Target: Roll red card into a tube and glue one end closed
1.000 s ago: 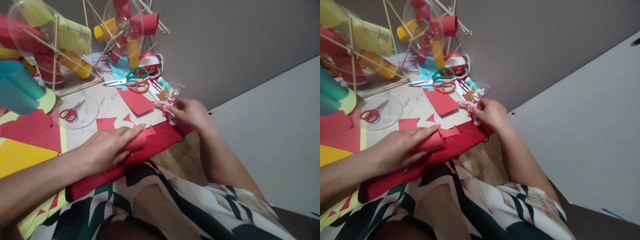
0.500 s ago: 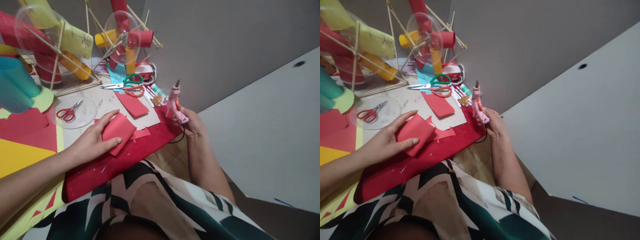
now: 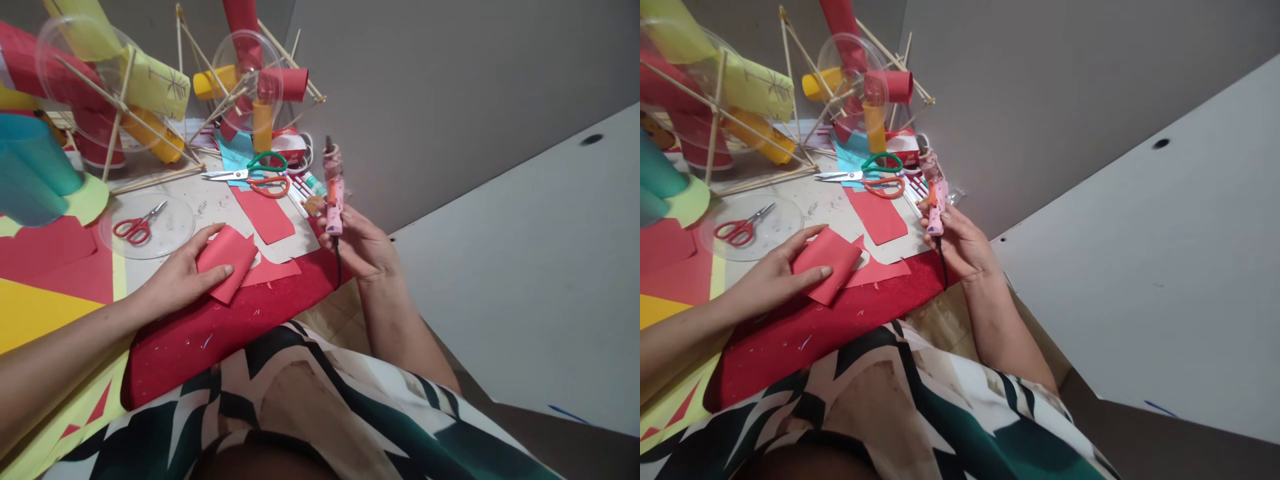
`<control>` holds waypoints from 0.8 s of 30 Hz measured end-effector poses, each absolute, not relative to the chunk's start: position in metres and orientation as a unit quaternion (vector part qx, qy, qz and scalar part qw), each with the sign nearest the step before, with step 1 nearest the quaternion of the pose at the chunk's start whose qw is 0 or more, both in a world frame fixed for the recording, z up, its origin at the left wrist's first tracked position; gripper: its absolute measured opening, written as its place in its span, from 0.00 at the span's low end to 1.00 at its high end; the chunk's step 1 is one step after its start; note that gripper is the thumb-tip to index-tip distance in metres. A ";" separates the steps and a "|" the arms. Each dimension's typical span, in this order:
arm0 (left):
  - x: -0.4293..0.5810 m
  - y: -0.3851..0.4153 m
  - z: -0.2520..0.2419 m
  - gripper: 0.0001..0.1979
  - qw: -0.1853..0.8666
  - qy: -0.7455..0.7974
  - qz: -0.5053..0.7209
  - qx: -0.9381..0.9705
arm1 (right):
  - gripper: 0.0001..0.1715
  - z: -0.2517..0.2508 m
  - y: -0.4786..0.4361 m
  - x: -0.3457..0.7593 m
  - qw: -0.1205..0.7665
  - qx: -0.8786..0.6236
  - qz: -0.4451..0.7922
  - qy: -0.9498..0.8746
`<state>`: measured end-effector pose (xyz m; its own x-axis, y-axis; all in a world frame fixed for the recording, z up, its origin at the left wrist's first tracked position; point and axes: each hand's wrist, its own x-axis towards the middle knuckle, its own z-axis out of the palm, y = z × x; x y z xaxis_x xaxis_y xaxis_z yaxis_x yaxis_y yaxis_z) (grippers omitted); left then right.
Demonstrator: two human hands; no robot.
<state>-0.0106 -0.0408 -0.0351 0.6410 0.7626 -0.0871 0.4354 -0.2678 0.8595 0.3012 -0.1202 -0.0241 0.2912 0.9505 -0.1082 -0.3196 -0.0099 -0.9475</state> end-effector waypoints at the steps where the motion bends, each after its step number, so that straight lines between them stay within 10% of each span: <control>1: -0.011 -0.040 -0.035 0.41 0.469 0.385 0.177 0.775 | 0.19 -0.023 -0.121 0.299 0.630 -0.498 0.503 -0.318; 24: -0.012 -0.036 -0.034 0.39 0.486 0.397 0.163 0.762 | 0.26 -0.035 -0.120 0.279 0.637 -0.524 0.427 -0.371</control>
<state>-0.0119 -0.0362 -0.0339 0.6321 0.7627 -0.1366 0.4454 -0.2134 0.8695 0.2789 -0.1200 -0.0347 0.3608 0.9323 0.0248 -0.1542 0.0859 -0.9843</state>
